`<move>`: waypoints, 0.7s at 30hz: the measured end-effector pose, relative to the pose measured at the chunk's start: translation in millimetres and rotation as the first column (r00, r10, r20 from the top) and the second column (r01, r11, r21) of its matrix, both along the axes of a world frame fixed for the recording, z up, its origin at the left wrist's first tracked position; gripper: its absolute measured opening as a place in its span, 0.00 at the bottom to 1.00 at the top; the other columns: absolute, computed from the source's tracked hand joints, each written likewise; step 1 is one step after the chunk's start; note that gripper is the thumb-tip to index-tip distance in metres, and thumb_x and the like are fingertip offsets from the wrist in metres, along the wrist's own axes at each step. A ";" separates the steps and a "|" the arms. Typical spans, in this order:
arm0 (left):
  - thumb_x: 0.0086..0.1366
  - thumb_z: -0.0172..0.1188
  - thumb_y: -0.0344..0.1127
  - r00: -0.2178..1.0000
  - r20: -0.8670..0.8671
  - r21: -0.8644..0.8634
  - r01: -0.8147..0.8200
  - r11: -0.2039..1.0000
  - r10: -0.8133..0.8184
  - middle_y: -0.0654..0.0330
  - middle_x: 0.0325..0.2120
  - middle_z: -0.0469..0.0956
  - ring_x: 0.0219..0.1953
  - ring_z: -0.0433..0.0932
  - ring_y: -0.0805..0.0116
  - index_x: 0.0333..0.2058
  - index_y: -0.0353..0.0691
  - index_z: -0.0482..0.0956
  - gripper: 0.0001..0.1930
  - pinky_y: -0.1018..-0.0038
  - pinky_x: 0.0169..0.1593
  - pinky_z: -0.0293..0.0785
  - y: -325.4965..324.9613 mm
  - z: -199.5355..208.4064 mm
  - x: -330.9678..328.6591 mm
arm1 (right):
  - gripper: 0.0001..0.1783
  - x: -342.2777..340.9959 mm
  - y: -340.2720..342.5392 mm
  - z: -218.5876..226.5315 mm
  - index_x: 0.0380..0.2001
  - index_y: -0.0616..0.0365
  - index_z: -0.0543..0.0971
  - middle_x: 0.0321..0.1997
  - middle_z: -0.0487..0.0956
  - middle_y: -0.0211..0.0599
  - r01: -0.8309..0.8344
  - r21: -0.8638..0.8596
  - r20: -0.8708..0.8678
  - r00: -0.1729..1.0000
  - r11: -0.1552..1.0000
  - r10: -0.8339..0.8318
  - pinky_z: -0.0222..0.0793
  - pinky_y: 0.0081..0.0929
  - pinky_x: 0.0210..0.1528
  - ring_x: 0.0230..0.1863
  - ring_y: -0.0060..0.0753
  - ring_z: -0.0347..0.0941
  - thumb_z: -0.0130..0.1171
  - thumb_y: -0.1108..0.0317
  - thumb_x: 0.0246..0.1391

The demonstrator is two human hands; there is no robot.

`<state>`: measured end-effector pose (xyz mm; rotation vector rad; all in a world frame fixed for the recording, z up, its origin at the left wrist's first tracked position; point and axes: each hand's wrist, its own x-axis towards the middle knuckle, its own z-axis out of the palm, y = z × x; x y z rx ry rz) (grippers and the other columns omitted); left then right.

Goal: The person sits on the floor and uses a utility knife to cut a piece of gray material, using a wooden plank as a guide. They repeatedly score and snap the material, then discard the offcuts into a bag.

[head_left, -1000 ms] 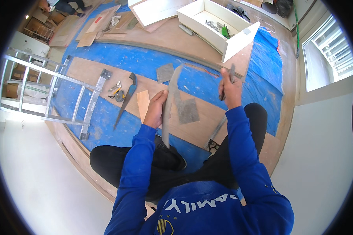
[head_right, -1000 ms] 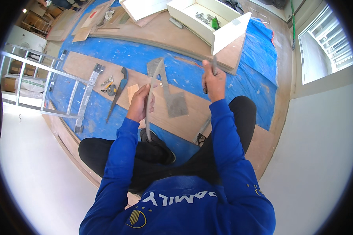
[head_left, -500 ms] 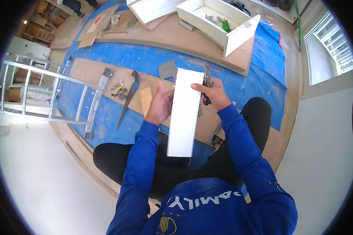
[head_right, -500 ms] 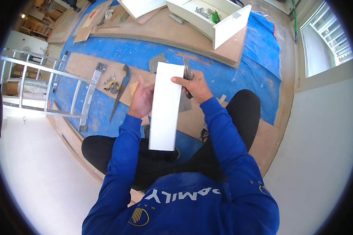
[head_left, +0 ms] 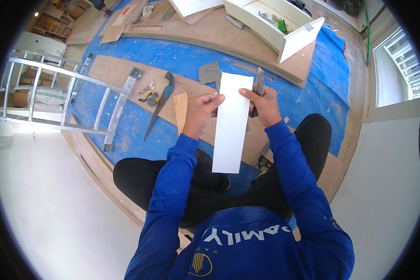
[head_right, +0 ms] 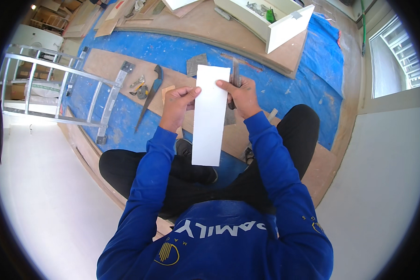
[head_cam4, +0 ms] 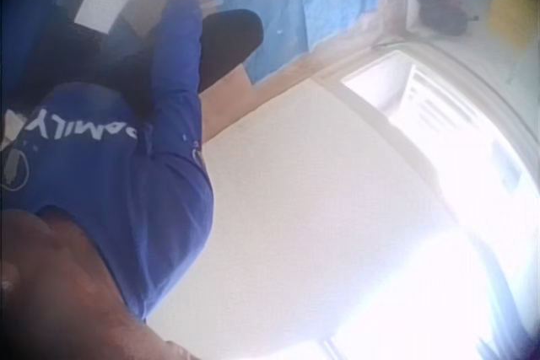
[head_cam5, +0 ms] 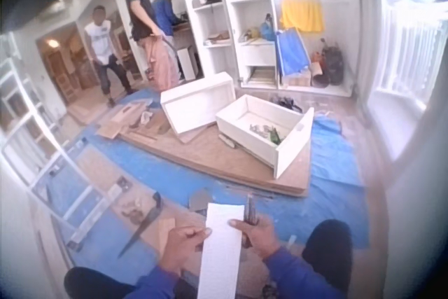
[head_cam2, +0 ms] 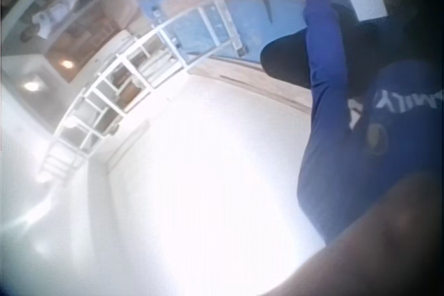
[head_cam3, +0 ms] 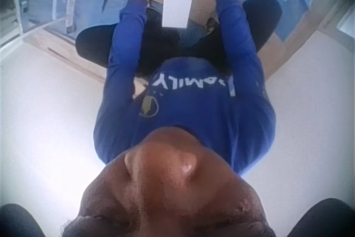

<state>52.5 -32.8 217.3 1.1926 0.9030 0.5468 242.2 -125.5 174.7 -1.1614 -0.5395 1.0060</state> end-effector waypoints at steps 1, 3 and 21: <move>0.67 0.70 0.39 0.999 -0.013 0.010 0.039 0.999 -0.039 0.60 0.29 0.85 0.30 0.83 0.73 0.38 0.31 0.86 0.13 0.75 0.37 0.81 -2.1 -5.3 0.0 | 0.10 5.3 -0.2 1.0 0.28 0.61 0.82 0.19 0.78 0.27 0.047 0.007 -0.008 0.999 0.999 -0.047 0.61 0.18 0.19 0.16 0.15 0.68 0.74 0.69 0.54; 0.66 0.70 0.39 0.992 -0.040 0.029 0.119 0.993 -0.118 0.59 0.30 0.85 0.31 0.84 0.72 0.38 0.32 0.86 0.13 0.74 0.38 0.82 -5.3 -15.0 -1.1 | 0.09 16.2 -0.8 3.2 0.27 0.60 0.82 0.19 0.78 0.27 0.142 0.022 -0.025 0.990 0.990 -0.142 0.61 0.18 0.19 0.16 0.16 0.68 0.74 0.69 0.54; 0.49 0.72 0.32 0.332 -0.900 -0.057 0.551 0.833 -0.281 0.48 0.30 0.86 0.31 0.86 0.58 0.44 0.35 0.85 0.20 0.64 0.38 0.81 41.9 -52.0 -59.4 | 0.12 97.3 -14.1 -39.8 0.28 0.61 0.80 0.19 0.76 0.28 0.533 -0.125 0.089 0.846 0.837 -0.526 0.62 0.21 0.15 0.14 0.17 0.67 0.74 0.68 0.54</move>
